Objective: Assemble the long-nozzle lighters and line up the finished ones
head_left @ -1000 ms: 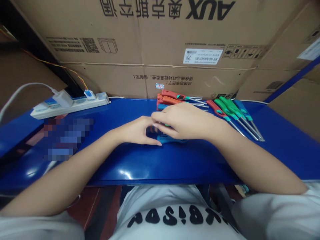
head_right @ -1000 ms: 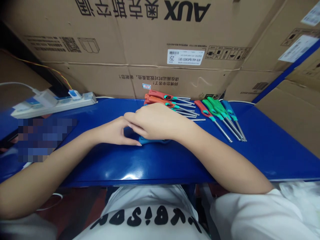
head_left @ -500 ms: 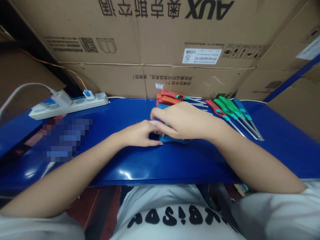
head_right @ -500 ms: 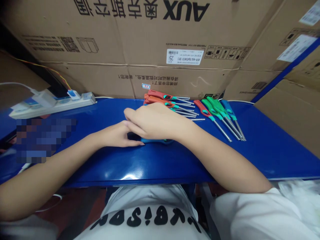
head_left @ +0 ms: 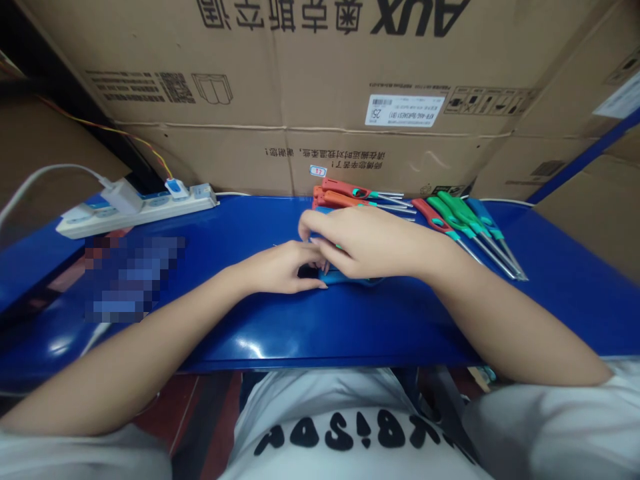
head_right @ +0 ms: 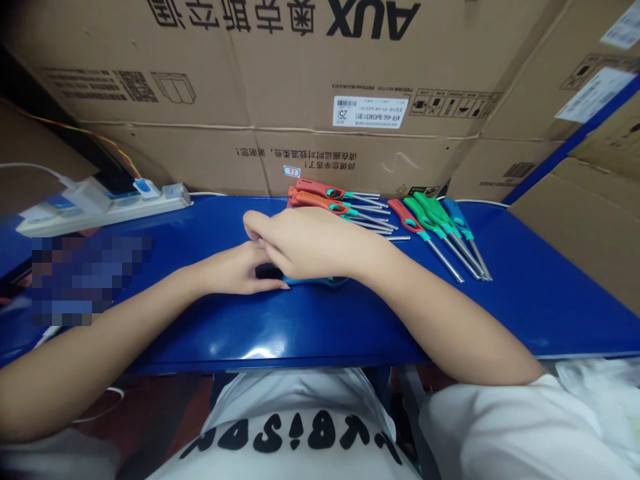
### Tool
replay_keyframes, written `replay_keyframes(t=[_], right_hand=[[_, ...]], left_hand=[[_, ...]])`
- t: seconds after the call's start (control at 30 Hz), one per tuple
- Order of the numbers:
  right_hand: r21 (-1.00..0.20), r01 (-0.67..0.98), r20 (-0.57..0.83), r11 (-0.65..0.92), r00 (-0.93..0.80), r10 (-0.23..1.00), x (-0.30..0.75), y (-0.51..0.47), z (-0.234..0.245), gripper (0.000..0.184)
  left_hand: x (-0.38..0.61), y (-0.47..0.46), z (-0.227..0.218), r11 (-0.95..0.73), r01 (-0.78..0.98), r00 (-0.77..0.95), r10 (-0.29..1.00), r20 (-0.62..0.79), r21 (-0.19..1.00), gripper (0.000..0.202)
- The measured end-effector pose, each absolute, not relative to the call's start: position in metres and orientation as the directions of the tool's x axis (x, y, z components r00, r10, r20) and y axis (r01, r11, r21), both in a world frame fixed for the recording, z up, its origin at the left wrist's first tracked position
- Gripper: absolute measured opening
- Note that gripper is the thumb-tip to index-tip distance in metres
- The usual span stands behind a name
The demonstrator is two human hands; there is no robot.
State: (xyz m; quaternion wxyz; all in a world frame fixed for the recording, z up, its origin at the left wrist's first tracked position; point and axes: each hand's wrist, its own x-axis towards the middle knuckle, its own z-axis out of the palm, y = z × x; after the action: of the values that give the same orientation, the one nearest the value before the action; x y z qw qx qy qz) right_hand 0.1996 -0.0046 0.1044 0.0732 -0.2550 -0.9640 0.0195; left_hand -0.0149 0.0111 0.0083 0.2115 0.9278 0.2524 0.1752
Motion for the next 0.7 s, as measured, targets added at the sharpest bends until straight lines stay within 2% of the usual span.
replay_keyframes(t=[0.07,0.2,0.3,0.37,0.5,0.57,0.7], right_hand=[[-0.107,0.478,0.151,0.872,-0.859,0.489,0.2011,-0.0045,0.1047,0.027],[-0.073,0.524,0.148,0.849,-0.836,0.528,0.2033,-0.0036,0.1048,0.027],[-0.120,0.454,0.150,0.883,-0.871,0.469,0.2036,-0.0038,0.1055,0.025],[-0.139,0.411,0.157,0.901,-0.889,0.429,0.2029,-0.0047,0.1062,0.031],[-0.041,0.485,0.150,0.874,-0.862,0.485,0.2006,-0.0054,0.1058,0.026],[-0.018,0.513,0.145,0.858,-0.848,0.510,0.2004,-0.0052,0.1053,0.029],[-0.088,0.469,0.159,0.879,-0.864,0.478,0.2016,-0.0073,0.1069,0.033]], left_hand=[[-0.0143,0.0108,0.0086,-0.788,0.381,0.811,0.536,0.235,0.483,0.026],[-0.0137,0.0105,0.0089,-0.774,0.413,0.802,0.559,0.211,0.481,0.026],[-0.0138,0.0104,0.0089,-0.776,0.417,0.802,0.559,0.210,0.474,0.026],[-0.0138,0.0102,0.0090,-0.784,0.399,0.806,0.547,0.225,0.475,0.024],[-0.0141,0.0101,0.0091,-0.782,0.399,0.801,0.551,0.233,0.478,0.024],[-0.0142,0.0103,0.0090,-0.782,0.414,0.805,0.554,0.214,0.466,0.026],[-0.0130,0.0099,0.0096,-0.791,0.395,0.809,0.541,0.231,0.468,0.024]])
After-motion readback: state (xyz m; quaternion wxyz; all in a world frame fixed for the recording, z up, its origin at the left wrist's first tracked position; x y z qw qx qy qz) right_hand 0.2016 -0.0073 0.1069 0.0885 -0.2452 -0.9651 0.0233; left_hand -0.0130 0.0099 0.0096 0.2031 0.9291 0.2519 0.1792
